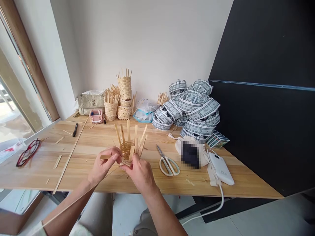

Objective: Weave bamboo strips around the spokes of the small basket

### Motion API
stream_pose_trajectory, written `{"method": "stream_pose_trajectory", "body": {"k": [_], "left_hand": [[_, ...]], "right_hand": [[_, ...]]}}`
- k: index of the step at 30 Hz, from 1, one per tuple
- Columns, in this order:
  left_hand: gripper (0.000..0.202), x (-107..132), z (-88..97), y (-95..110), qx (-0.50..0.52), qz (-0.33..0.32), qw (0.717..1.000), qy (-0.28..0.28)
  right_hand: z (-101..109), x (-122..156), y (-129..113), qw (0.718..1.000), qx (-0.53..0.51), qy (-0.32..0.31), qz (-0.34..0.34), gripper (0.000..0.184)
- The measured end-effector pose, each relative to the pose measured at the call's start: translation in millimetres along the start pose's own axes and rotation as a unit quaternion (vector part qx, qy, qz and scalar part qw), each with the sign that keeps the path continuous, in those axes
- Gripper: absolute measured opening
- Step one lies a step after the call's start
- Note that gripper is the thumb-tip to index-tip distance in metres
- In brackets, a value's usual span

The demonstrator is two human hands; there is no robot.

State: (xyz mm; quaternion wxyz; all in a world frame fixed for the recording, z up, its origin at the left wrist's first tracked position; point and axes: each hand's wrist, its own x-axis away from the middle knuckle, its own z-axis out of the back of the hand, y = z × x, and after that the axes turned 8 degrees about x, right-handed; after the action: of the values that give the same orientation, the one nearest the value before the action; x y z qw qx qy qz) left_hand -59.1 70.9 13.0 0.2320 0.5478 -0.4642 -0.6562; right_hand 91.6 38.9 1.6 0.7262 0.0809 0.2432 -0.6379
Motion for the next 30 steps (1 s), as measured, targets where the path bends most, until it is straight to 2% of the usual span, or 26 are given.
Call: {"method": "stream_pose_trajectory", "body": {"k": [2, 5, 9, 13, 16, 23, 27, 30], "left_hand": [[0.033, 6.1, -0.3, -6.4, 0.026, 0.003, 0.999, 0.036], [0.024, 12.7, -1.0, -12.7, 0.113, 0.050, 0.988, 0.095], [0.018, 19.0, -6.3, -15.3, 0.247, 0.105, 0.948, 0.168], [0.022, 26.2, -14.5, -17.6, 0.360, 0.183, 0.901, 0.159], [0.025, 33.2, -21.4, -19.3, 0.390, 0.197, 0.885, 0.160], [0.036, 56.0, -38.3, -23.7, 0.324, 0.155, 0.913, 0.192], [0.038, 62.6, -38.7, -26.3, 0.264, 0.140, 0.928, 0.222], [0.038, 63.5, -37.7, -25.5, 0.222, 0.137, 0.939, 0.223]], "right_hand": [[-0.6, 0.0, -0.7, 1.000, 0.015, 0.004, 0.000, 0.034], [0.9, -0.3, -2.4, 0.999, 0.030, -0.007, -0.008, 0.034], [5.4, -0.7, -4.5, 0.999, 0.040, -0.033, -0.014, 0.034], [6.8, -1.3, -3.8, 0.998, 0.042, -0.034, -0.018, 0.034], [5.1, -1.1, -2.1, 0.999, 0.035, -0.022, -0.023, 0.032], [7.1, 0.3, -3.2, 0.998, 0.010, -0.037, -0.040, 0.025], [12.9, 0.0, -2.7, 0.997, 0.010, -0.071, -0.031, 0.019], [15.0, 0.0, -1.6, 0.997, 0.000, -0.076, -0.023, 0.013]]}}
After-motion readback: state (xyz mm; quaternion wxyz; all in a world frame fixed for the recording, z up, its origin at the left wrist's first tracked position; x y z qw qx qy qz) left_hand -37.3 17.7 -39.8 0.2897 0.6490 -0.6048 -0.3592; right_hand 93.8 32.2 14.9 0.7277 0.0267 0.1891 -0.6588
